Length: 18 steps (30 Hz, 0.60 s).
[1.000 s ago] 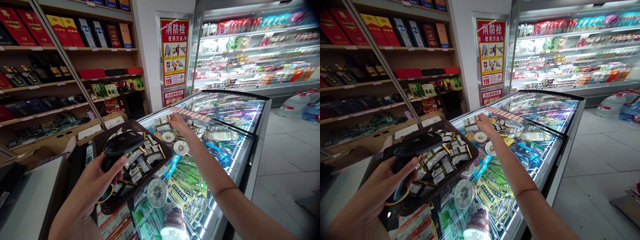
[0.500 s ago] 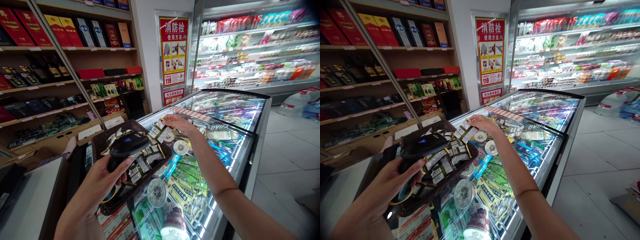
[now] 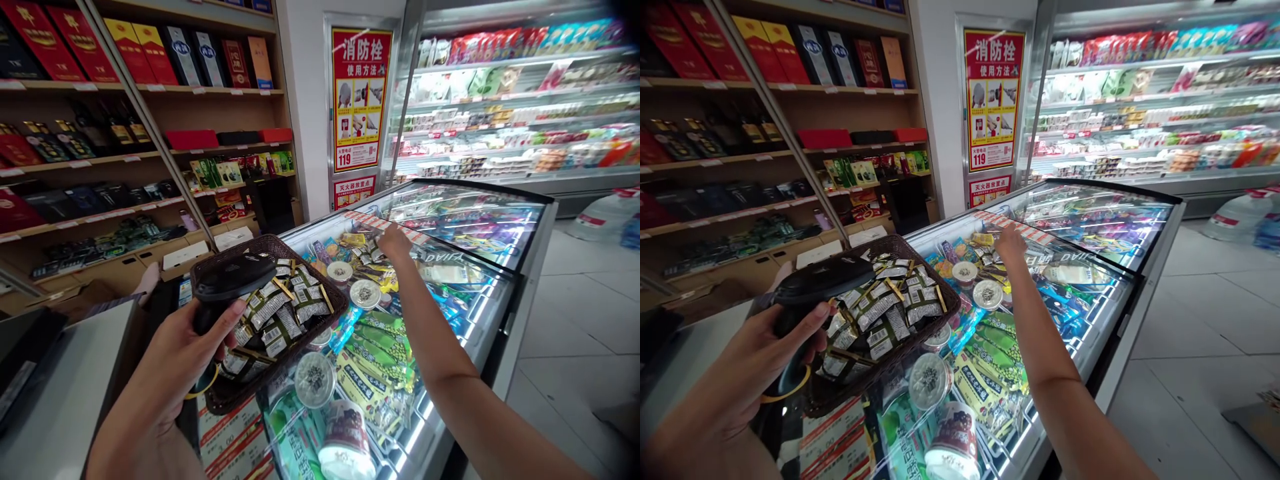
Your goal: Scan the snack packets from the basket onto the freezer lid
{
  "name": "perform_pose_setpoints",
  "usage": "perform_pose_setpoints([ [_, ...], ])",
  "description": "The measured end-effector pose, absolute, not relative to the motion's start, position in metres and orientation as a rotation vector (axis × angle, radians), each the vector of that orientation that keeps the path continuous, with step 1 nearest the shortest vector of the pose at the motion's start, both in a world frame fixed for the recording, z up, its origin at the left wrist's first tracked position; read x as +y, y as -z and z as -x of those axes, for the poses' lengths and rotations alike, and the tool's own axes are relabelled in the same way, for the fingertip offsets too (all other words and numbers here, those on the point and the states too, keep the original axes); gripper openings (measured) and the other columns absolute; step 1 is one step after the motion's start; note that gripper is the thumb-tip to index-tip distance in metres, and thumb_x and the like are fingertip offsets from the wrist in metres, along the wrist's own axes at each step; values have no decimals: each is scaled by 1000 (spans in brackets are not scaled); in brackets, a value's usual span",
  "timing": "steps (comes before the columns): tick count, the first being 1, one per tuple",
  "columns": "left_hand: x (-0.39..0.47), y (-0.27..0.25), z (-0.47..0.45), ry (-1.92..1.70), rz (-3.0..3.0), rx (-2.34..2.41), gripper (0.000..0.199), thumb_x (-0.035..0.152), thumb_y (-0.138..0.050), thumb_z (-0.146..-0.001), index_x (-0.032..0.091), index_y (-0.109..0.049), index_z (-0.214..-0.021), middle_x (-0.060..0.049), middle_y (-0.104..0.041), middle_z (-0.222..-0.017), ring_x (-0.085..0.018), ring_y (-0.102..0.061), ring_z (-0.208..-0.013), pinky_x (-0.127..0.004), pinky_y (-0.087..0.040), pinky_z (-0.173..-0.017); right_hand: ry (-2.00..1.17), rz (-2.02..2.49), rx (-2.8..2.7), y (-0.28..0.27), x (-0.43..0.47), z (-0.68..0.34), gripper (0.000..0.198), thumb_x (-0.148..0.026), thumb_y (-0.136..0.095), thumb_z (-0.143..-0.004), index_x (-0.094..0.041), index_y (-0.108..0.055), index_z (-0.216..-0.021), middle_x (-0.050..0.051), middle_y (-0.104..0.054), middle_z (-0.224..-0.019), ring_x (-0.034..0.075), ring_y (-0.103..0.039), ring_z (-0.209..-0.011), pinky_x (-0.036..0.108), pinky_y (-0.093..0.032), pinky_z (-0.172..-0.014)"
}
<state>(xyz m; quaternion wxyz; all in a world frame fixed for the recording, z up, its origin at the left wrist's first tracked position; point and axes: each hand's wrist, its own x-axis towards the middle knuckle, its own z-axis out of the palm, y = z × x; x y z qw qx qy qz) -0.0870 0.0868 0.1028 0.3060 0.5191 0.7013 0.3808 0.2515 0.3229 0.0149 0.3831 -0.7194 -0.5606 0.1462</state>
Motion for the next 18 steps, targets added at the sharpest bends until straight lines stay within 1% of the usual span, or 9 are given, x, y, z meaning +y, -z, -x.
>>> perform_pose_setpoints([
  [1,87,-103,86,-1010,-1375,1857,58,74,-67,-64,20,-59,-83,2,-61,-55,-13,-50,-50,-21,-34,-45,-294,1872,-1424,-19,319,-247,32,-12,-46,-91,-2,-48,-122,38,-44,-130,41,-47,-123,50,-37,-89],
  [2,86,-104,85,-1018,-1378,1854,58,74,-68,-64,20,-60,-84,3,-60,-55,-13,-50,-50,-21,-34,-45,-201,1904,-1440,-24,314,-240,32,-16,-48,-92,-4,-49,-122,35,-46,-130,39,-48,-122,47,-38,-89],
  [4,84,-107,82,-1060,-1371,1841,58,72,-69,-64,19,-61,-85,3,-60,-55,-12,-50,-50,-21,-35,-46,-95,1852,-1594,-35,300,-215,26,-26,-54,-94,-10,-57,-114,25,-58,-120,32,-56,-112,39,-41,-85],
  [6,81,-110,79,-1114,-1341,1840,56,70,-70,-64,19,-61,-84,3,-60,-55,-12,-50,-50,-22,-36,-46,-248,1604,-1848,-44,278,-180,21,-36,-58,-93,-16,-65,-98,14,-67,-99,23,-62,-92,32,-42,-78],
  [8,79,-112,80,-1148,-1304,1857,56,70,-71,-63,19,-60,-83,2,-60,-55,-12,-51,-50,-22,-36,-47,-529,1279,-2108,-47,249,-143,25,-44,-62,-90,-20,-68,-87,6,-68,-86,18,-61,-78,28,-41,-71],
  [10,78,-112,84,-1159,-1288,1876,55,70,-71,-64,19,-60,-83,2,-60,-54,-12,-50,-49,-23,-36,-48,-773,990,-2388,-43,218,-111,32,-51,-62,-88,-21,-70,-83,3,-67,-79,15,-59,-70,26,-39,-65],
  [12,78,-111,87,-1157,-1295,1877,56,69,-71,-64,18,-60,-84,2,-61,-55,-12,-50,-50,-23,-36,-49,-792,793,-2573,-37,191,-87,36,-57,-67,-82,-20,-70,-81,2,-67,-79,16,-58,-73,25,-36,-64],
  [14,78,-110,88,-1152,-1300,1877,56,69,-71,-64,18,-60,-84,2,-61,-55,-12,-51,-50,-22,-36,-49,-752,711,-2620,-31,171,-74,36,-56,-67,-82,-20,-70,-83,4,-67,-85,17,-59,-80,25,-36,-64],
  [18,80,-109,84,-1179,-1295,1866,52,67,-73,-63,19,-57,-78,3,-61,-53,-12,-50,-48,-21,-34,-46,-699,658,-2622,-23,152,-65,18,-33,-55,-93,-21,-68,-91,5,-69,-94,17,-61,-83,25,-36,-65],
])
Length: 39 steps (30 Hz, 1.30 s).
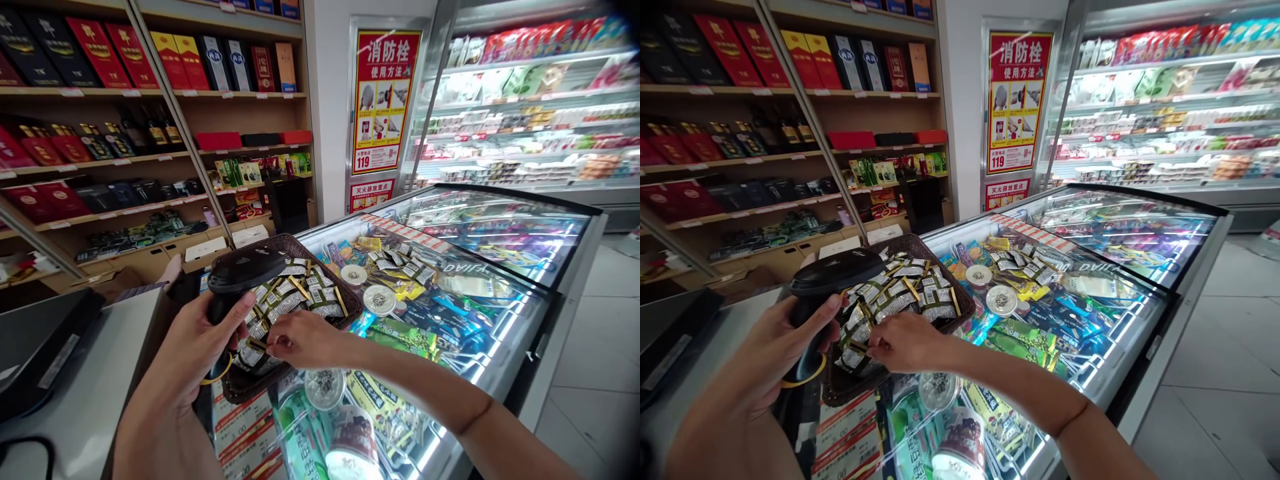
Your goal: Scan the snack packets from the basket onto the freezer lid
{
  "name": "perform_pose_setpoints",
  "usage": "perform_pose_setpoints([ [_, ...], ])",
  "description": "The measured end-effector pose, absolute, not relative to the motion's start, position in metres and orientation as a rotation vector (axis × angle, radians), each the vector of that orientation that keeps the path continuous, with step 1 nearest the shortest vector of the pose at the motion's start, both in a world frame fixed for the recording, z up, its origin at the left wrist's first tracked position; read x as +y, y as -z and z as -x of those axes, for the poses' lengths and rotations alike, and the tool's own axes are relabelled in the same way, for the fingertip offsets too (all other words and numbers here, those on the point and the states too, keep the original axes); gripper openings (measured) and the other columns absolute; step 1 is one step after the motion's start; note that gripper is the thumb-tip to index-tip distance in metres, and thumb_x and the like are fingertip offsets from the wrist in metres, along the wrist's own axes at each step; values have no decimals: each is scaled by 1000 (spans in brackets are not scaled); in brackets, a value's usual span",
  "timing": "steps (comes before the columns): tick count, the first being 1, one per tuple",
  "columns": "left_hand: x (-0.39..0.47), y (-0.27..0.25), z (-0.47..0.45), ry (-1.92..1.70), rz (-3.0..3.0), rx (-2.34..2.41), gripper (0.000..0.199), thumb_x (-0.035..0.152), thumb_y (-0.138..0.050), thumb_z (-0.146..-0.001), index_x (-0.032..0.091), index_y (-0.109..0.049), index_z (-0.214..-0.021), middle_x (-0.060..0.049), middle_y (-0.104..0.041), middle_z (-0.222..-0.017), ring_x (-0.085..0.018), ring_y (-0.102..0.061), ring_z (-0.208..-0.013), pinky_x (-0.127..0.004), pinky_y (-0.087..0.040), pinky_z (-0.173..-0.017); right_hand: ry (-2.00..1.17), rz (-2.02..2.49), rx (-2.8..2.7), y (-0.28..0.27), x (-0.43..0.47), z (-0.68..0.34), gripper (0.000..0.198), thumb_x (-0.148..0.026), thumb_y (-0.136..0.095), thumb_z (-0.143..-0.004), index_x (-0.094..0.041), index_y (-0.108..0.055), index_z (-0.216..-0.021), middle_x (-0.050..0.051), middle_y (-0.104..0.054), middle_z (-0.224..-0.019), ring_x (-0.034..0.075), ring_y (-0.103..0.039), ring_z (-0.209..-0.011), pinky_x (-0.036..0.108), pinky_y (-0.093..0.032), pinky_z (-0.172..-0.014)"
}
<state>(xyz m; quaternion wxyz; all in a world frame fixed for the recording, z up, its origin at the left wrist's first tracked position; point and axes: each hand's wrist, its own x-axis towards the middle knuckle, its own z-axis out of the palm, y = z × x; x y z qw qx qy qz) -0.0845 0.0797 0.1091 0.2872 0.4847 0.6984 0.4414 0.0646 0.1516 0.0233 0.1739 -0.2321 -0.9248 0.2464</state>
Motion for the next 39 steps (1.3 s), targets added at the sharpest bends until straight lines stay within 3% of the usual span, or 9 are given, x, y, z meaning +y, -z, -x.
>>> perform_pose_setpoints([
  [5,82,-106,85,-1151,-1310,1842,54,69,-73,-60,20,-59,-80,3,-60,-52,-13,-50,-48,-22,-34,-45,-734,761,-2557,-30,149,-64,17,-28,-45,-95,-21,-59,-99,4,-66,-84,17,-58,-71,26,-34,-59],
  [12,84,-105,89,-1137,-1289,1836,57,74,-70,-60,21,-57,-75,3,-60,-52,-13,-49,-49,-22,-33,-45,-1011,1045,-2114,-55,199,-96,13,-29,-41,-99,-22,-48,-90,-4,-50,-64,12,-54,-58,22,-32,-54],
  [19,80,-108,75,-1084,-1318,1806,53,74,-66,-65,22,-56,-72,3,-59,-51,-12,-49,-46,-23,-33,-47,-880,1250,-1844,-59,248,-139,13,-29,-39,-99,-23,-44,-88,-7,-48,-55,12,-55,-46,22,-35,-51],
  [31,81,-113,69,-938,-1397,1791,56,77,-59,-68,22,-54,-76,4,-57,-55,-13,-48,-51,-25,-35,-51,-828,1305,-1772,-60,261,-158,18,-30,-42,-98,-22,-44,-81,-6,-46,-58,11,-51,-52,20,-29,-49],
  [39,83,-109,70,-920,-1409,1761,53,74,-62,-69,22,-56,-79,4,-56,-54,-15,-47,-53,-26,-37,-52,-900,1282,-1706,-60,263,-164,17,-31,-40,-98,-23,-44,-84,-6,-47,-60,11,-55,-49,20,-33,-47],
])
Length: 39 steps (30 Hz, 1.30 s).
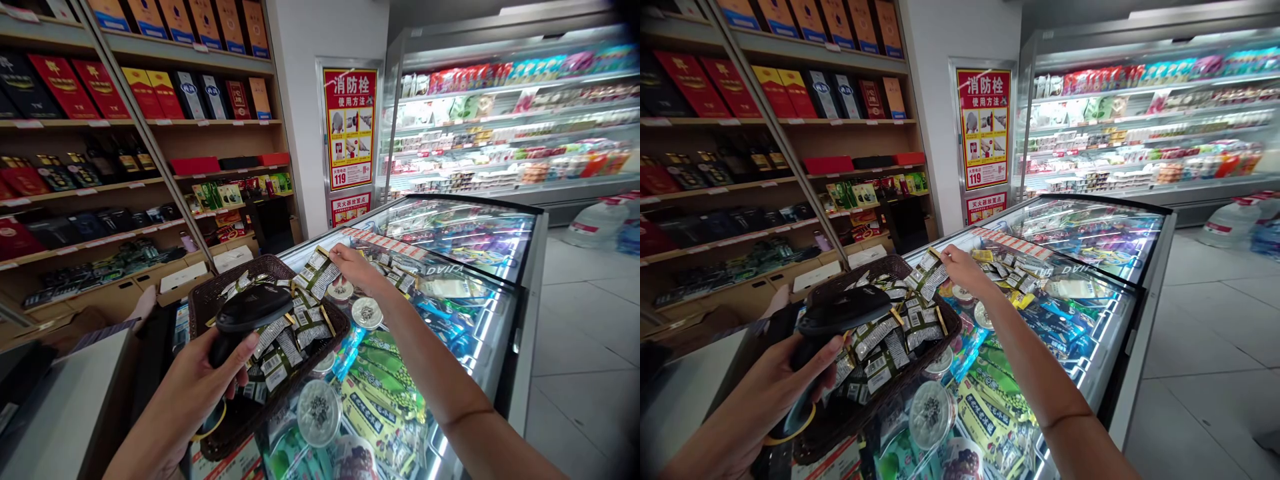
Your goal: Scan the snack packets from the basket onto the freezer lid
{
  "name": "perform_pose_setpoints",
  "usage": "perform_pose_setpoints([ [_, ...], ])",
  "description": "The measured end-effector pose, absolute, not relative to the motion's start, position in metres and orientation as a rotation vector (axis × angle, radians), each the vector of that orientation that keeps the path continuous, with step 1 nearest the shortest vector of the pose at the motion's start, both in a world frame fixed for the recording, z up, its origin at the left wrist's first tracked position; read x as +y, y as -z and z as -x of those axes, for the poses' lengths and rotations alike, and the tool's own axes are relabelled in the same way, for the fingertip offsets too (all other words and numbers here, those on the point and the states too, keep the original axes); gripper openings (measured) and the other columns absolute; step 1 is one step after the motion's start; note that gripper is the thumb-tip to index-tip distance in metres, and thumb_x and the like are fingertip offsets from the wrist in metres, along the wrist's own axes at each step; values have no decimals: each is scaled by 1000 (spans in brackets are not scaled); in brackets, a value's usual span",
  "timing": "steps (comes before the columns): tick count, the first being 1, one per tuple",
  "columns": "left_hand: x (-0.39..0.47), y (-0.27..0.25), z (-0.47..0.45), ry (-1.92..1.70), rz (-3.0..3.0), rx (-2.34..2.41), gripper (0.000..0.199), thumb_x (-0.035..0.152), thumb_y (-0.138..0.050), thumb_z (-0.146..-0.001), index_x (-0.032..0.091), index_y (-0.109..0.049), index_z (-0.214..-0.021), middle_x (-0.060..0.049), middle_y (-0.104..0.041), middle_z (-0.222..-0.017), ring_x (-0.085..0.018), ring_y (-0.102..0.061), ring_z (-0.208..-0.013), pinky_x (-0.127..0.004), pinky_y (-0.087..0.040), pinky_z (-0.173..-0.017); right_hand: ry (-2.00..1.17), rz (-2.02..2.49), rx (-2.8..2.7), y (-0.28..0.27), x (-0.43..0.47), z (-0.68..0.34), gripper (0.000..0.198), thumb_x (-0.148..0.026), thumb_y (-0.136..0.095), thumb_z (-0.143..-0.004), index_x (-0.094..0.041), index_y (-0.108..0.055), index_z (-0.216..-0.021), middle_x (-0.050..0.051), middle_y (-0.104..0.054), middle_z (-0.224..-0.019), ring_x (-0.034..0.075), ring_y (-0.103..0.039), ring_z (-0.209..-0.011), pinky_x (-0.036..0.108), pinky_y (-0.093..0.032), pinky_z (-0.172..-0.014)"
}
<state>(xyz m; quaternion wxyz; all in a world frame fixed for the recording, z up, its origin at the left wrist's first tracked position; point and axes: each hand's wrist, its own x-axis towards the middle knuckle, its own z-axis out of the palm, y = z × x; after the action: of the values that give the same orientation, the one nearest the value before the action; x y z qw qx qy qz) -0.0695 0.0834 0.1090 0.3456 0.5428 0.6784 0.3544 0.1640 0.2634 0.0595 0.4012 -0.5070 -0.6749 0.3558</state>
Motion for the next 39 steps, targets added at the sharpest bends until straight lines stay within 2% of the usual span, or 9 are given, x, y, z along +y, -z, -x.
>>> perform_pose_setpoints([
  [7,86,-106,71,-919,-1402,1749,55,75,-64,-66,22,-57,-80,4,-57,-55,-16,-49,-55,-27,-39,-53,-995,1246,-1672,-59,264,-165,16,-31,-38,-99,-23,-43,-86,-4,-53,-66,12,-61,-50,20,-35,-45],
  [13,86,-108,69,-931,-1375,1763,55,75,-65,-64,22,-57,-75,4,-57,-55,-14,-48,-53,-26,-38,-52,-888,1265,-1736,-53,269,-164,17,-33,-39,-98,-23,-45,-86,-4,-54,-64,11,-58,-50,21,-32,-45],
  [25,87,-108,70,-894,-1414,1785,55,75,-63,-66,22,-59,-79,3,-59,-54,-15,-49,-51,-27,-37,-53,-905,1252,-1756,-56,265,-163,18,-32,-39,-99,-23,-44,-85,-5,-50,-65,10,-54,-48,20,-33,-45],
  [39,86,-108,67,-933,-1419,1764,53,75,-63,-66,23,-56,-70,3,-56,-54,-16,-48,-52,-28,-39,-51,-936,1268,-1709,-61,262,-165,17,-30,-40,-98,-23,-44,-83,-6,-47,-62,10,-56,-48,19,-34,-44],
])
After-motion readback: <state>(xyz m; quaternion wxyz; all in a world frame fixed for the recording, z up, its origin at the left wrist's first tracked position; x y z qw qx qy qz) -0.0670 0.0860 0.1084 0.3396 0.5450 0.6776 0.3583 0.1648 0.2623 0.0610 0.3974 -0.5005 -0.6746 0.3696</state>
